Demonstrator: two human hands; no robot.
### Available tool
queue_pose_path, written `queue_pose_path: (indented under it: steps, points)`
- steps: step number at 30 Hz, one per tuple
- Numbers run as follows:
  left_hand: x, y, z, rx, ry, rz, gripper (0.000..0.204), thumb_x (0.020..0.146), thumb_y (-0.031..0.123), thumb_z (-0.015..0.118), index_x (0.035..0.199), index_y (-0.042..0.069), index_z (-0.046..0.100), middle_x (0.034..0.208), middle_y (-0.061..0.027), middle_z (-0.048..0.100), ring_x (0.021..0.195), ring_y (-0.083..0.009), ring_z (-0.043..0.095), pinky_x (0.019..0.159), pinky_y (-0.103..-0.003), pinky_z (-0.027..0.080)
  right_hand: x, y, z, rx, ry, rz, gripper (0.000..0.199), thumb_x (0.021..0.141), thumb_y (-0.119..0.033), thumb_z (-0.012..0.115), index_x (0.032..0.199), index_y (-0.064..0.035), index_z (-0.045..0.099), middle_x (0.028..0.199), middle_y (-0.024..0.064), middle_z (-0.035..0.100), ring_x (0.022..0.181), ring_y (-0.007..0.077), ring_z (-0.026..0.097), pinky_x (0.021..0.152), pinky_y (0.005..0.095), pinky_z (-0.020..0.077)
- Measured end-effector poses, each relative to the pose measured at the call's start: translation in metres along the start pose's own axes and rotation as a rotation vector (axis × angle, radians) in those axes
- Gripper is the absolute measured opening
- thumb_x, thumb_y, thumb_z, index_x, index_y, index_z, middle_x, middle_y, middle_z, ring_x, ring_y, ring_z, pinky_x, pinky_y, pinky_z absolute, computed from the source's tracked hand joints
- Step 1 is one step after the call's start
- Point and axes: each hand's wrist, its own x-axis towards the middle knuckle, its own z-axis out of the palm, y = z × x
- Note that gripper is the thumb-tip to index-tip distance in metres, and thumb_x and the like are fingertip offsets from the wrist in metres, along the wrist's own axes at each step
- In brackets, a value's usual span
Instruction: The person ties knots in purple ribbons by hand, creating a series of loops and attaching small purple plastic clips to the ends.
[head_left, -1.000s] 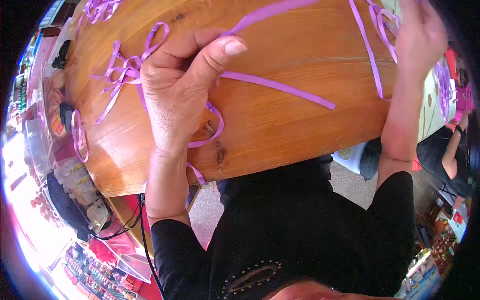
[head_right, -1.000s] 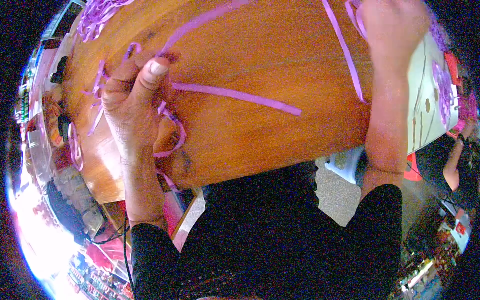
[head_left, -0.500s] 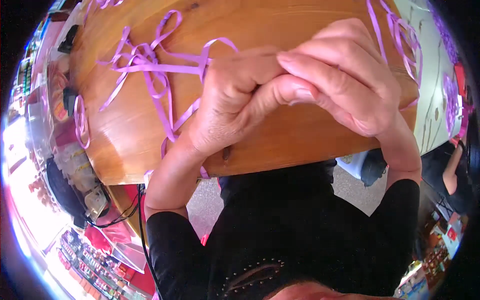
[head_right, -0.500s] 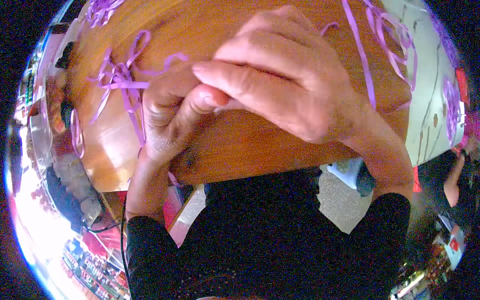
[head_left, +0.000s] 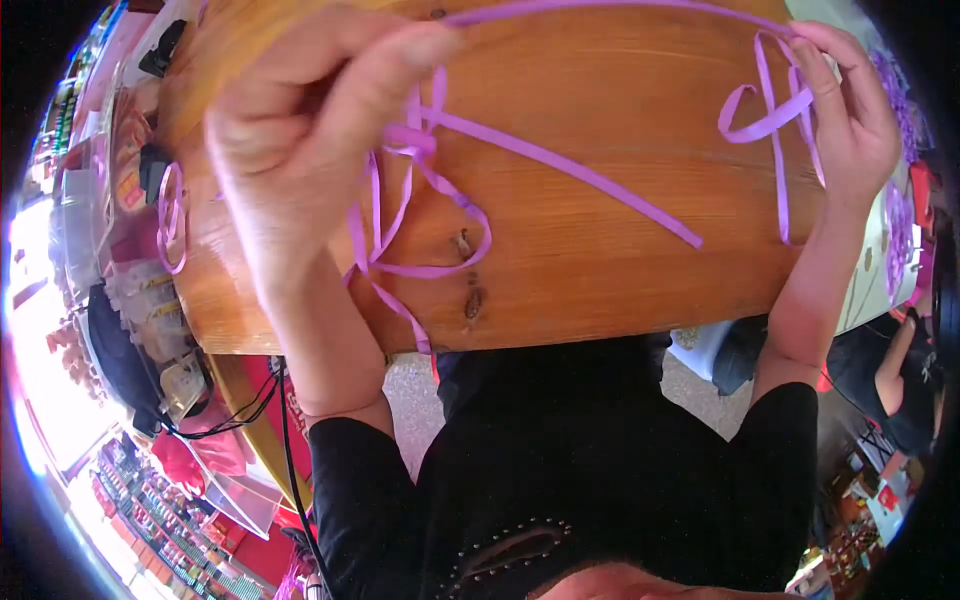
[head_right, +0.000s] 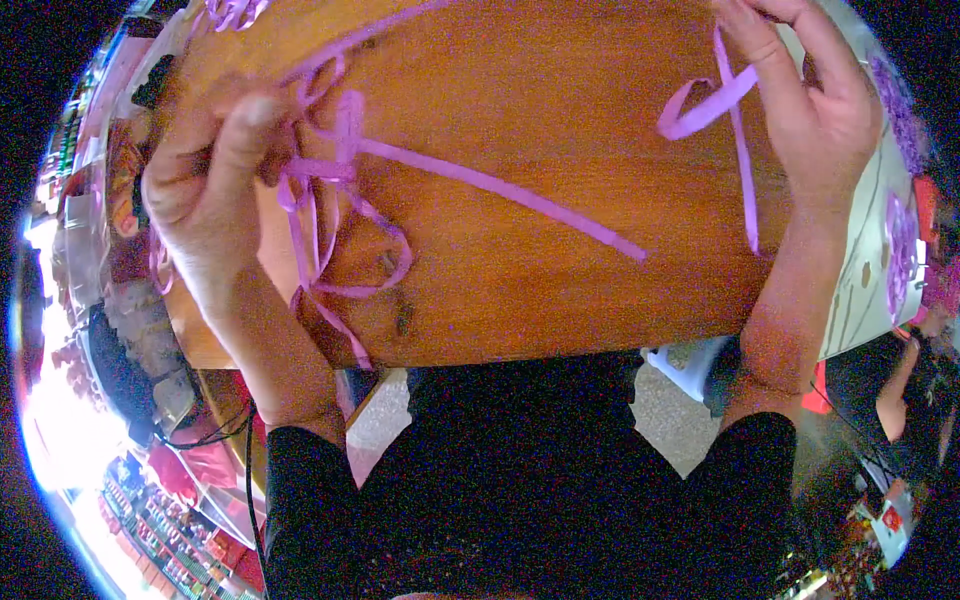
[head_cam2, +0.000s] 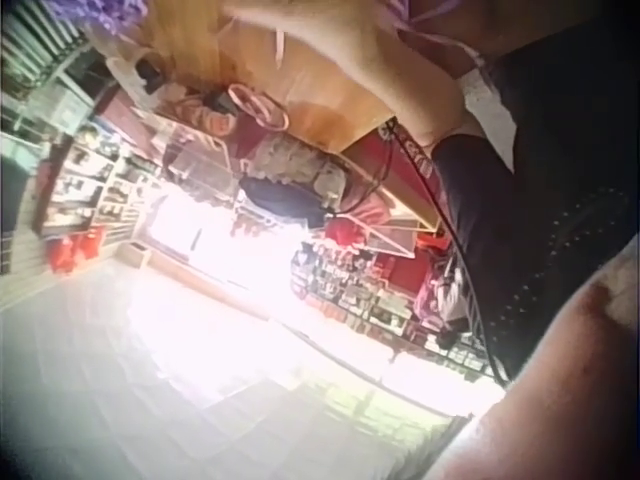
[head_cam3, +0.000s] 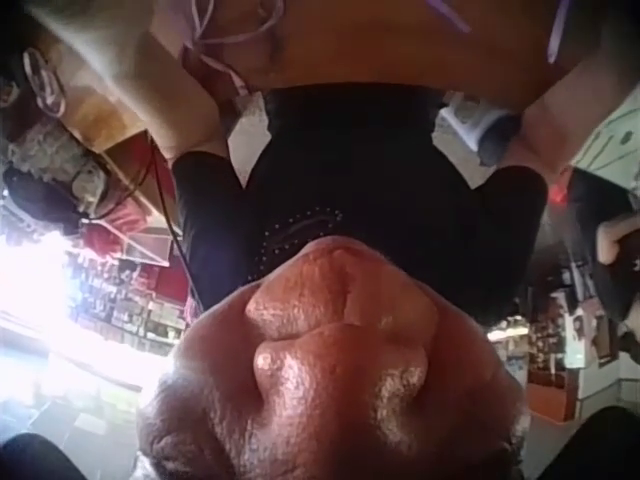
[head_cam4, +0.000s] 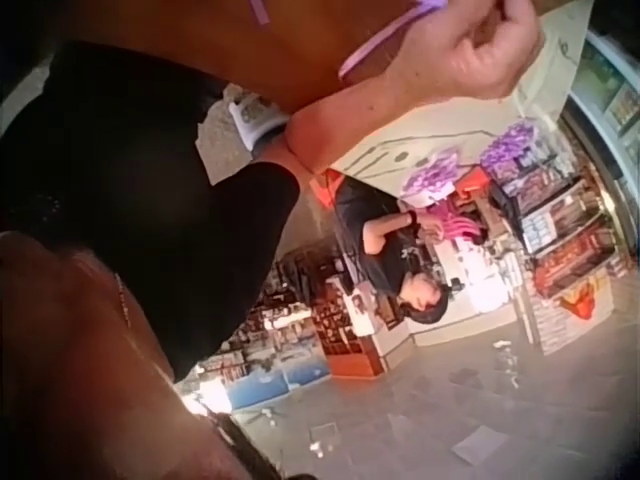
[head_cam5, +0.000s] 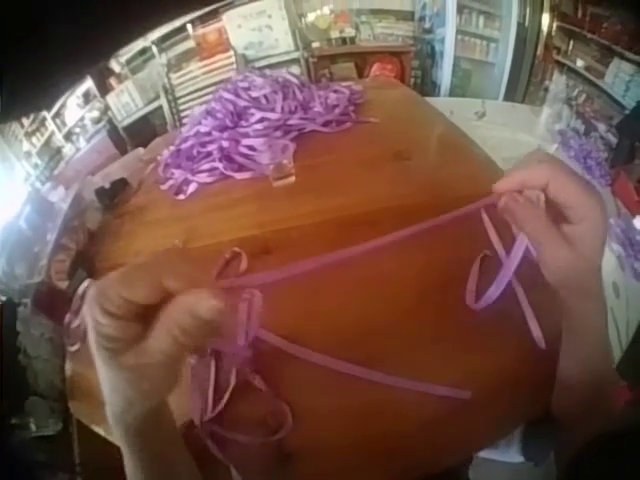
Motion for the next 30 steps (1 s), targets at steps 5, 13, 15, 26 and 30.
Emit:
queue_pose_path:
  steps: [5,13,15,26,30]
  points:
    - [-0.006,0.000,-0.043,0.100,0.111,-0.021,0.006,0.083,0.003,0.062,0.085,-0.002,0.066,0.068,-0.0016,0.058,0.053,-0.0048,0.045,0.047,-0.018,0.033,0.003,0.036,-0.020,-0.067,0.064,0.189,0.017,0.087,-0.001,0.057,0.103,0.0025,0.062,0.100,0.0045,0.062,0.094,0.0102,0.057,0.083,0.0199,0.0427]
    - [-0.041,-0.015,-0.128,0.040,0.460,-0.183,0.021,0.090,0.018,0.057,0.087,-0.002,0.063,0.062,-0.0036,0.052,0.048,-0.0089,0.038,0.047,-0.024,0.033,0.008,0.039,-0.031,-0.003,0.050,0.321,0.018,0.088,-0.005,0.056,0.104,0.0006,0.062,0.100,0.0031,0.062,0.096,0.0096,0.056,0.086,0.0204,0.0411]
    - [-0.048,-0.012,-0.138,0.016,0.537,-0.189,0.021,0.090,0.018,0.057,0.086,-0.002,0.063,0.061,-0.0033,0.051,0.047,-0.0088,0.037,0.047,-0.023,0.032,0.009,0.037,-0.028,-0.040,-0.013,0.409,0.018,0.089,-0.007,0.057,0.104,-0.0001,0.062,0.100,0.0031,0.062,0.096,0.0096,0.057,0.086,0.0205,0.0409]
    - [-0.109,-0.017,-0.222,-0.212,0.622,-0.242,0.024,0.093,0.024,0.052,0.083,0.003,0.055,0.067,-0.0013,0.047,0.051,-0.0093,0.035,0.051,-0.024,0.031,0.004,0.070,-0.041,0.127,0.087,0.465,0.023,0.089,-0.008,0.057,0.109,0.0012,0.060,0.102,0.0058,0.061,0.096,0.0128,0.057,0.088,0.0236,0.0414]
    - [-0.118,-0.031,-0.216,-0.192,0.740,-0.266,0.022,0.092,0.024,0.053,0.083,0.004,0.054,0.071,-0.0025,0.051,0.056,-0.0105,0.041,0.056,-0.026,0.038,0.002,0.072,-0.047,0.562,0.168,0.485,0.024,0.089,-0.005,0.054,0.111,0.0039,0.057,0.102,0.0088,0.059,0.096,0.0165,0.056,0.092,0.0300,0.0409]
